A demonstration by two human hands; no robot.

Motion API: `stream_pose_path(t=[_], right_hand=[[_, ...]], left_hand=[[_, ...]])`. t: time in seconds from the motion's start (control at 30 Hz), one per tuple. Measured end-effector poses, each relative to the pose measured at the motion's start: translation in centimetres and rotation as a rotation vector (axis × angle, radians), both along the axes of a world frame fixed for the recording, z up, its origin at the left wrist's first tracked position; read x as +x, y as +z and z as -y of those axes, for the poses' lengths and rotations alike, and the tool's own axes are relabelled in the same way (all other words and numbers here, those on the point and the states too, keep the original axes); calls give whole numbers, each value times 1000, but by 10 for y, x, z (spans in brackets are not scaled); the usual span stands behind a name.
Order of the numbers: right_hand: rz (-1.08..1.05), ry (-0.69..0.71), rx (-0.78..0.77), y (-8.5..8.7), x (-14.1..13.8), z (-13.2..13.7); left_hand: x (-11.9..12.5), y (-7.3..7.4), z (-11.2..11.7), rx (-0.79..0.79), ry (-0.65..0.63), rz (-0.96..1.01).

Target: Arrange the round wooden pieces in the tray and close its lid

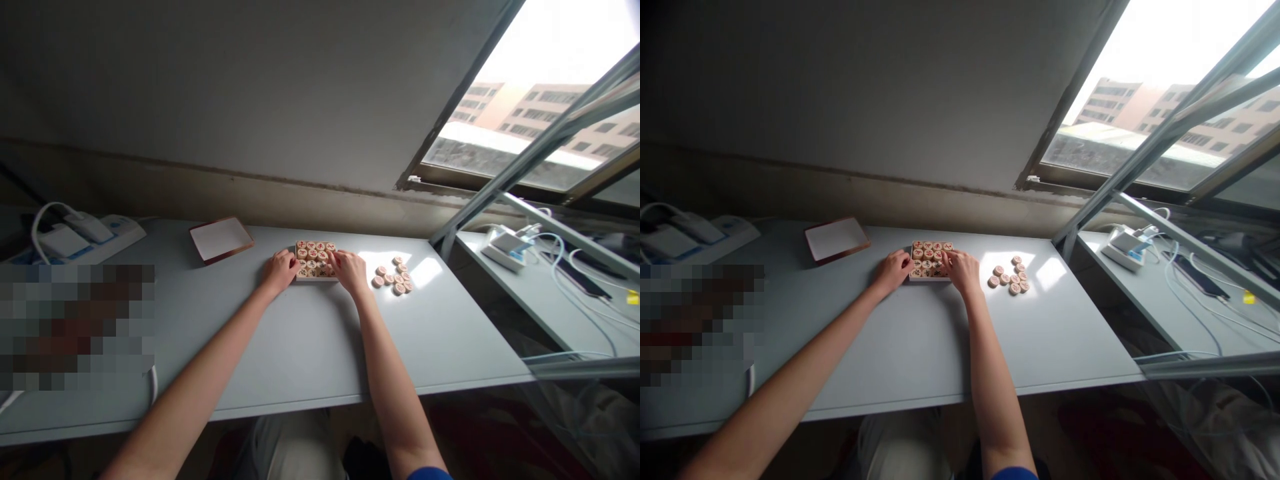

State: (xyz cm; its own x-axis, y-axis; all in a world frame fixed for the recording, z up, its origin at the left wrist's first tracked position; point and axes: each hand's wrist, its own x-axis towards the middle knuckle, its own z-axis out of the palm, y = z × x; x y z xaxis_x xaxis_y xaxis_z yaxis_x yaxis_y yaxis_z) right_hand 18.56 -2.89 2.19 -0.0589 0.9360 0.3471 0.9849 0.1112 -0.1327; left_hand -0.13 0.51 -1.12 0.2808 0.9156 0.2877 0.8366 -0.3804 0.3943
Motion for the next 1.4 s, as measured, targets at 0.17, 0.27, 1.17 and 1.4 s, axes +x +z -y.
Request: stream_pose_path(t=[0.17,0.27,1.17,1.4], right_hand=[[55,3,-32,-3,-5,0],[69,3,-64,-5,-5,-2],[-98,-704,-158,3,89,16],[-184,-568,-27,4,90,14]], left_hand=[[0,0,0,16,-6,8],[0,2,1,-4,1,18],[-2,-2,-2,-5,-21,27],[-1,2,1,-34,-3,32]])
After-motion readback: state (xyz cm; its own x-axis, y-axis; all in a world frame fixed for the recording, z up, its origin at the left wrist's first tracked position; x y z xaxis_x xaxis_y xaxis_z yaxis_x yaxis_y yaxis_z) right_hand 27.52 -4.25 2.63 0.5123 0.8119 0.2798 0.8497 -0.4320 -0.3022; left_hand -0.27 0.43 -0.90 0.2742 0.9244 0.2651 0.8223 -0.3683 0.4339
